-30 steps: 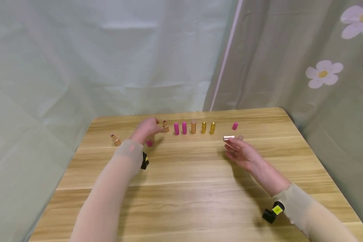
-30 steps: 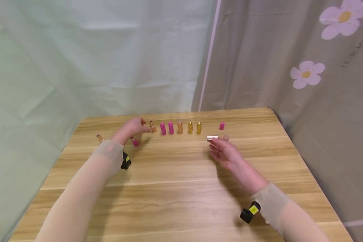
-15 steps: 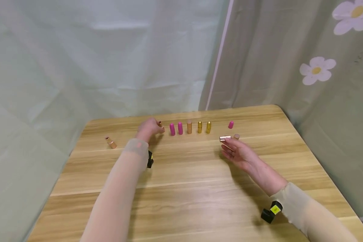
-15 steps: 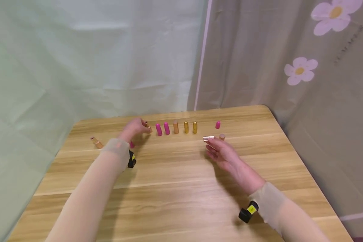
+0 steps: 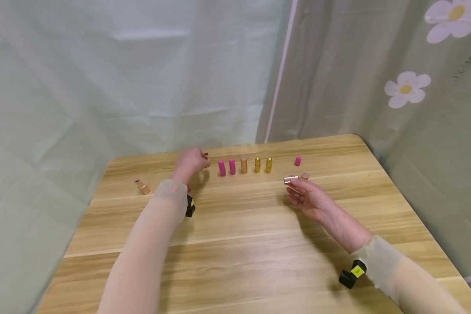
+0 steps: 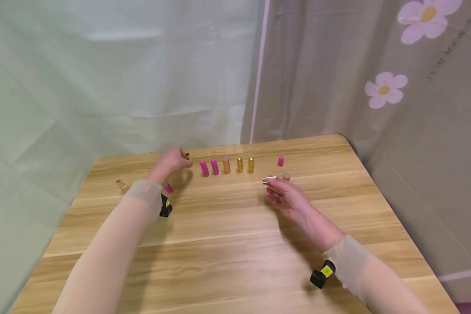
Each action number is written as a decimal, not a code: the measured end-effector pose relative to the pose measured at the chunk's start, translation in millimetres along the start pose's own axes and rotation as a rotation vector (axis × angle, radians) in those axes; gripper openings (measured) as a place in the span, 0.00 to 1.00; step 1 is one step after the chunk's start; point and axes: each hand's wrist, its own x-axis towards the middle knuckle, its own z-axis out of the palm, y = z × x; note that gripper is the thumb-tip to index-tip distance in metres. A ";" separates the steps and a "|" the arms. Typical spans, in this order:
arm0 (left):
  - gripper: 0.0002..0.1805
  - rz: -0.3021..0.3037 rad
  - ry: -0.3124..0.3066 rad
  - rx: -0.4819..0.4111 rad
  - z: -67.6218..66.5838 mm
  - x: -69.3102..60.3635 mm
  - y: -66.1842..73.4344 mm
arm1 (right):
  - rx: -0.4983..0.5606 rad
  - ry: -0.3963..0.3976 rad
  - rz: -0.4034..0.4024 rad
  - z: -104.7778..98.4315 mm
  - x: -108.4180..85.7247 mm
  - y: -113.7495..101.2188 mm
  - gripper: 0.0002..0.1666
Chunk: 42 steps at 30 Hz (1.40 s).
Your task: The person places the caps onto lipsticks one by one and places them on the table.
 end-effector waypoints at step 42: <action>0.13 0.364 0.008 -0.256 106.2 -109.1 -7.4 | -0.157 -0.012 -0.049 -0.1 2.5 7.2 0.06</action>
